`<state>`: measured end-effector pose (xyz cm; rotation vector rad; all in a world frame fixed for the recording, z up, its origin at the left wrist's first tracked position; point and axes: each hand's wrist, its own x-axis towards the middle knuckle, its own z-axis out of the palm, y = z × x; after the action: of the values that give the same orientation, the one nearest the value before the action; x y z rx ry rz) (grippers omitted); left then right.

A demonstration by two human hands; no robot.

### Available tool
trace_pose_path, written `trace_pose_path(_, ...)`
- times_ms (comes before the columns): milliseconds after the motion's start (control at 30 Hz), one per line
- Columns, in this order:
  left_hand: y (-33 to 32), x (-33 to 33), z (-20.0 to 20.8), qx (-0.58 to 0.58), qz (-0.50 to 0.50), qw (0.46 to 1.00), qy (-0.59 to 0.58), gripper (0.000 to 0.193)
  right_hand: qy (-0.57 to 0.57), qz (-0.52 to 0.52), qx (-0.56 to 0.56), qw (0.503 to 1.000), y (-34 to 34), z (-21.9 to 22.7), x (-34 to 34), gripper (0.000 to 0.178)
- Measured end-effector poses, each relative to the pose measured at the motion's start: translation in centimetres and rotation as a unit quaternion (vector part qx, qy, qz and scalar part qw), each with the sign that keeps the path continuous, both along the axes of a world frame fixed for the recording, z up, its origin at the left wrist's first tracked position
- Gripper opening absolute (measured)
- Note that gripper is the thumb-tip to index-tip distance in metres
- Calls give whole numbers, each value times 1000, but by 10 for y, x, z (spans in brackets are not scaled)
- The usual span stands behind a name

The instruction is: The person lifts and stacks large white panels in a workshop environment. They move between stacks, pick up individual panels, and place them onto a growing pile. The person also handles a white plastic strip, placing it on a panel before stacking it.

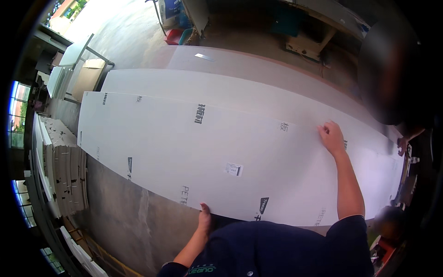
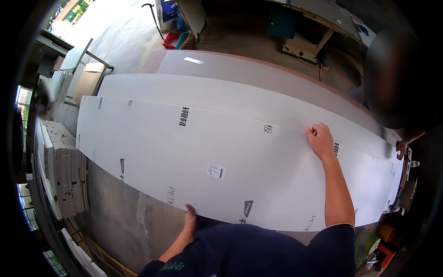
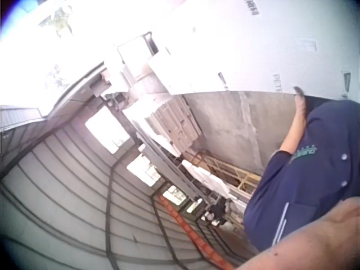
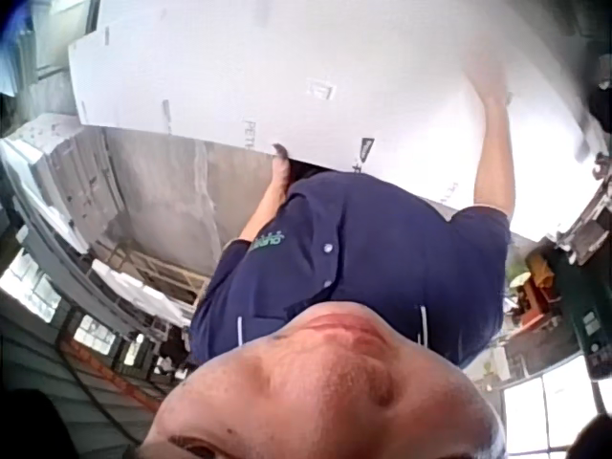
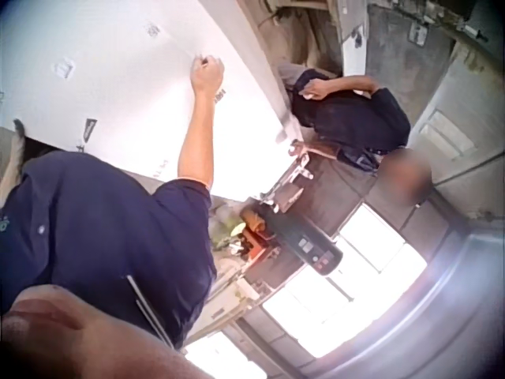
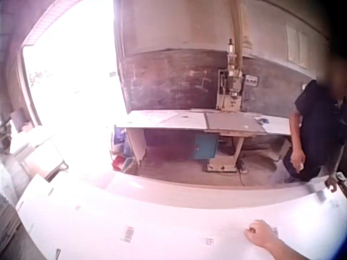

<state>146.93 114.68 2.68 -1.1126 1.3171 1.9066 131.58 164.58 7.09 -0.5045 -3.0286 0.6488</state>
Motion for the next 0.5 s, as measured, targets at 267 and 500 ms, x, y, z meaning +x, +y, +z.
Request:
trace_pose_path(267,8,6,-19,191,95,976,37,83,-114,5,-78,990,35,-15,-5,55)
trace_pose_path(500,-3,6,12,223,172,958,49,81,55,58,79,994,38,-32,9,43)
